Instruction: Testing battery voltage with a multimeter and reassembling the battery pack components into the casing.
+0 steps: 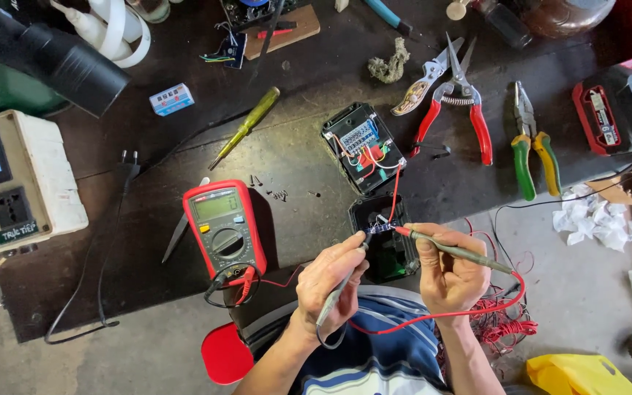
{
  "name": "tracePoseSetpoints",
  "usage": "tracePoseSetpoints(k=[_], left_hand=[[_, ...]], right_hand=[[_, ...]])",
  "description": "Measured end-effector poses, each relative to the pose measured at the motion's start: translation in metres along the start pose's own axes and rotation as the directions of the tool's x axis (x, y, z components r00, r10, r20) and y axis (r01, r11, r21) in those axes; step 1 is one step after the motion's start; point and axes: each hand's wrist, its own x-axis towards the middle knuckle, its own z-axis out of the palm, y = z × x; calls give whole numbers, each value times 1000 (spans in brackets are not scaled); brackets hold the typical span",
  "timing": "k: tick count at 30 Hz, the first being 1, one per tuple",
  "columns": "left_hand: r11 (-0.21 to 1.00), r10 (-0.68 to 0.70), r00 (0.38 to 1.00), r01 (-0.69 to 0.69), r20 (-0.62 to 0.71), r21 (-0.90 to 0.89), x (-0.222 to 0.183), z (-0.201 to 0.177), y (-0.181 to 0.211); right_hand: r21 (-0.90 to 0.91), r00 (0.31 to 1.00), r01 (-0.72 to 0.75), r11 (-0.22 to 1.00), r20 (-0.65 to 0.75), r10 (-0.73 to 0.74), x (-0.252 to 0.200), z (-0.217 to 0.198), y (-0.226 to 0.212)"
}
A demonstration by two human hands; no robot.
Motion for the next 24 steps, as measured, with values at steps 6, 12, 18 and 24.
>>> tracePoseSetpoints(k=[6, 12, 18, 24], left_hand=[[1000, 21, 999, -21, 25, 13, 5, -2, 4], [997, 24, 999, -27, 35, 75, 7, -7, 11], [999, 24, 999, -25, 31, 20, 9, -17, 14], [1000, 13, 999, -13, 47, -4, 1, -18, 12]], right_hand=[[-10, 1000, 16, 1000, 1, -16, 2, 1, -4], [-83, 999, 41, 996, 25, -39, 1, 4, -16], [-25, 999, -33, 999, -3, 33, -10, 8, -7], [-46, 1000, -23, 999, -4, 22, -17, 6, -1]])
